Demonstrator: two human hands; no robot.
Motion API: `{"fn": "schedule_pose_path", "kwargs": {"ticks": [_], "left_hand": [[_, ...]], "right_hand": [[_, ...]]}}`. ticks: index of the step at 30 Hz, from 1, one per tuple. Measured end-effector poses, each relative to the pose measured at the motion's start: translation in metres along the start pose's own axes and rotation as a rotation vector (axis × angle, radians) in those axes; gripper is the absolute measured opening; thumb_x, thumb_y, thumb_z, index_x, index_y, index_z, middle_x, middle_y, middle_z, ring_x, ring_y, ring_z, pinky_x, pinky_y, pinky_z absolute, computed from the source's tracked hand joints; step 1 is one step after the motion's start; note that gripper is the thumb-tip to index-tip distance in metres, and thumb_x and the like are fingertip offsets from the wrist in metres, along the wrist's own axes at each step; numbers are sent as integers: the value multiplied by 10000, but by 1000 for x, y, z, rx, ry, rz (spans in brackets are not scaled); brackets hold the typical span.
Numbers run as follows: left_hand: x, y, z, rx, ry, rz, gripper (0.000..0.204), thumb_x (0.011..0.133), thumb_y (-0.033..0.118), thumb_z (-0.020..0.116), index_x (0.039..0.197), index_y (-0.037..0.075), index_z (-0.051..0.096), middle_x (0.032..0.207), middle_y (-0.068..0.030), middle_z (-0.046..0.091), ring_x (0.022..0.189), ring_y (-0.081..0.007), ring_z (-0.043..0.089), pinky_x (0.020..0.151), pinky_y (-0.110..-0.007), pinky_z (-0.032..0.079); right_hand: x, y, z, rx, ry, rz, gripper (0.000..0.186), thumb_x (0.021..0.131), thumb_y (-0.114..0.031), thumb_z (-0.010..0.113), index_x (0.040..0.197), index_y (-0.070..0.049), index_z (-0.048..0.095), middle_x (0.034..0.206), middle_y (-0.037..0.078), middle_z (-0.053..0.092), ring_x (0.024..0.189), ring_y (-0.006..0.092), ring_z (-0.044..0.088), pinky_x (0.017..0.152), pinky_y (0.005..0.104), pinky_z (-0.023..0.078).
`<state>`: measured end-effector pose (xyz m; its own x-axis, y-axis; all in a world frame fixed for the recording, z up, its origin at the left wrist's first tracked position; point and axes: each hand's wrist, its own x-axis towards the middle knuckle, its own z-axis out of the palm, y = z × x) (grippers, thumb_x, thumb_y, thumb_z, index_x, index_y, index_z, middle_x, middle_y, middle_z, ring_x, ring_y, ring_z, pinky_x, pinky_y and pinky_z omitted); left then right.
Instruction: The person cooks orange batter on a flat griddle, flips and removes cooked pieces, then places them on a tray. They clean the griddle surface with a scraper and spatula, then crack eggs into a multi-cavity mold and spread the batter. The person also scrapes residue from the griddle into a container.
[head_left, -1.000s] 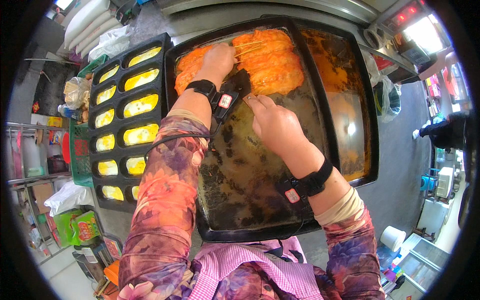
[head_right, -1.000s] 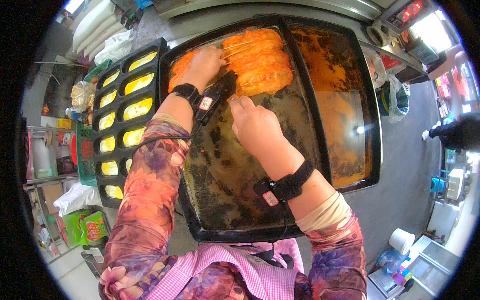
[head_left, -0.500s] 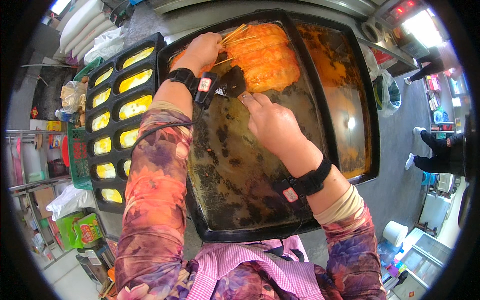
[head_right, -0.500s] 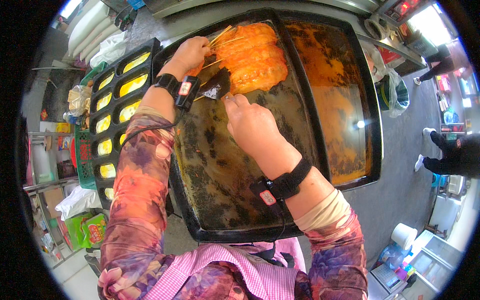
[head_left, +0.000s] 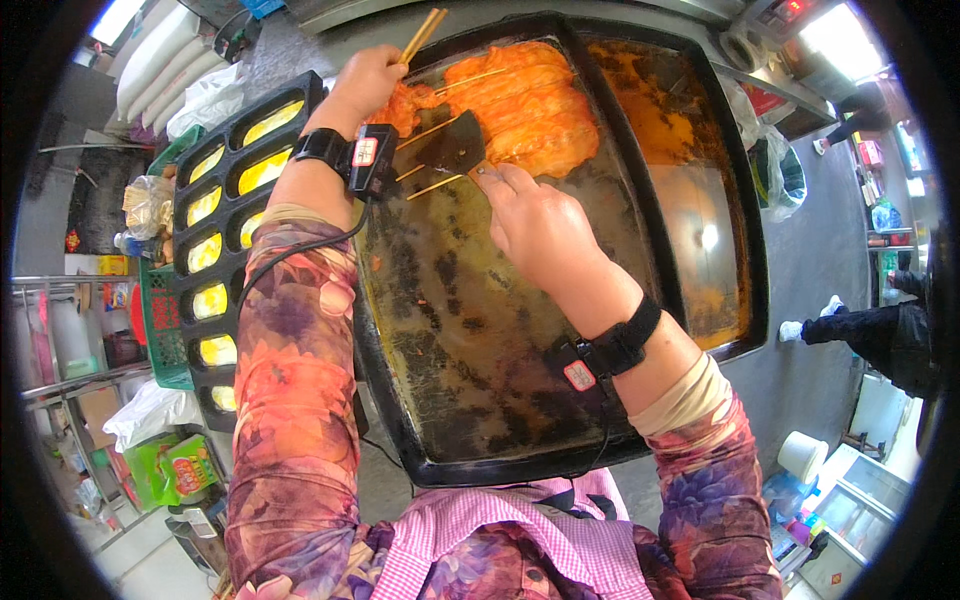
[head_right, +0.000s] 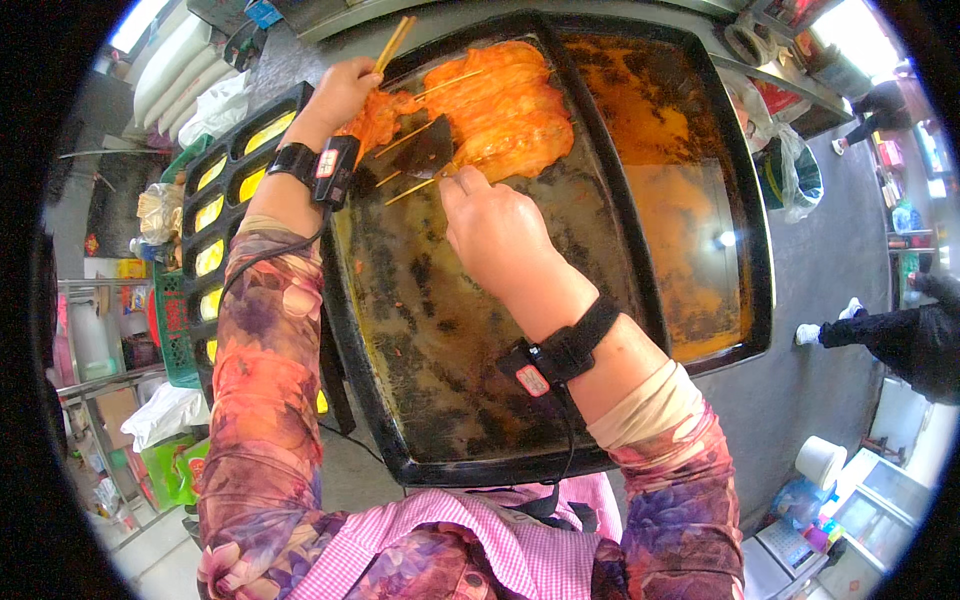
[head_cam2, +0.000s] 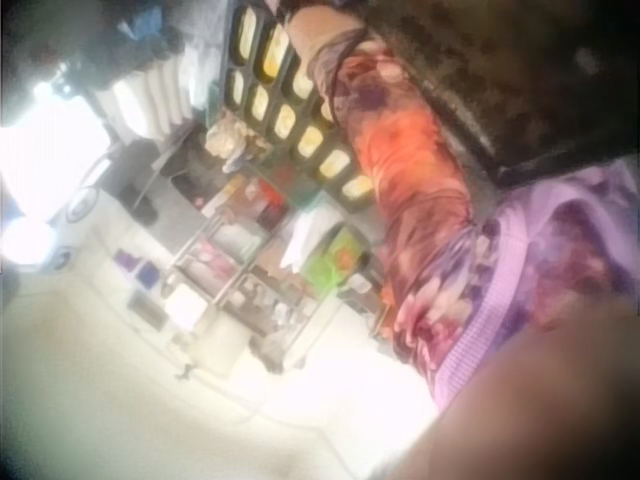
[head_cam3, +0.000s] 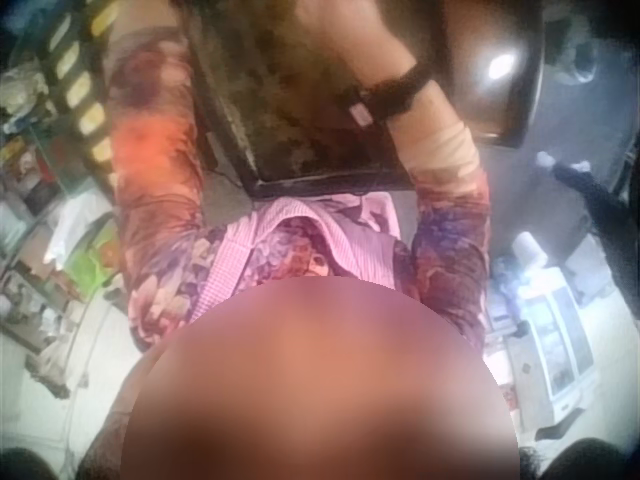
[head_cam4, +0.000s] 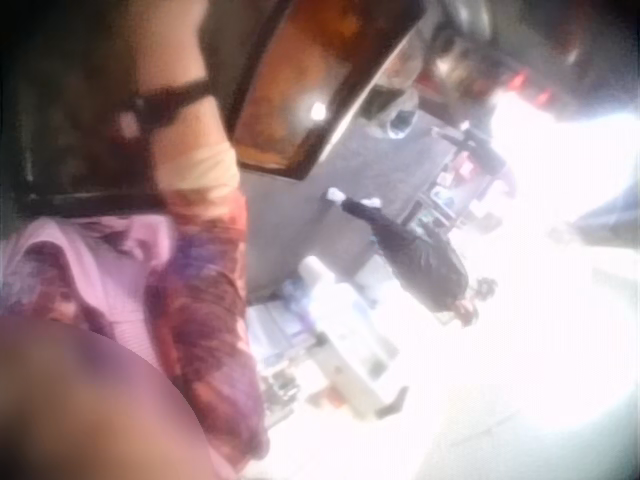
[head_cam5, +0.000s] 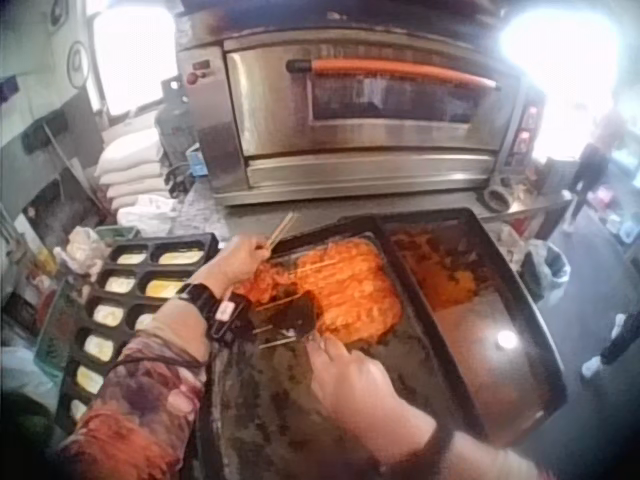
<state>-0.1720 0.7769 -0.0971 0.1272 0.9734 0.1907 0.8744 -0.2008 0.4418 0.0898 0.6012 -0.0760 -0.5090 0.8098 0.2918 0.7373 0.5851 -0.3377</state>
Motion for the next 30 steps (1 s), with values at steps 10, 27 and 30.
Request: {"fn": "schedule_pose_path", "kwargs": {"ticks": [10, 27, 30], "left_hand": [[-7, -20, -58, 26, 477, -49, 287, 845, 279, 611, 964, 19, 642, 833, -223, 646, 810, -407, 617, 725, -444, 481], [8, 42, 55, 500, -150, 97, 206, 827, 109, 530, 976, 49, 659, 1044, -150, 613, 1016, -323, 584, 843, -425, 500], [12, 40, 48, 497, -171, 145, 212, 826, 109, 538, 991, 41, 651, 1055, -156, 621, 1030, -335, 580, 865, -425, 489]], "right_hand": [[0, 2, 4, -42, -72, 37, 320, 789, -114, 570, 1097, -31, 570, 981, 130, 596, 744, 284, 643, 658, 390, 535], [-6, 8, -12, -47, -103, 74, 352, 789, -81, 571, 1141, -67, 580, 1078, 122, 612, 818, 291, 645, 702, 375, 544], [-6, 10, -11, -50, -95, 76, 337, 789, -81, 575, 1125, -65, 581, 1071, 121, 610, 811, 296, 643, 699, 379, 542]]}}
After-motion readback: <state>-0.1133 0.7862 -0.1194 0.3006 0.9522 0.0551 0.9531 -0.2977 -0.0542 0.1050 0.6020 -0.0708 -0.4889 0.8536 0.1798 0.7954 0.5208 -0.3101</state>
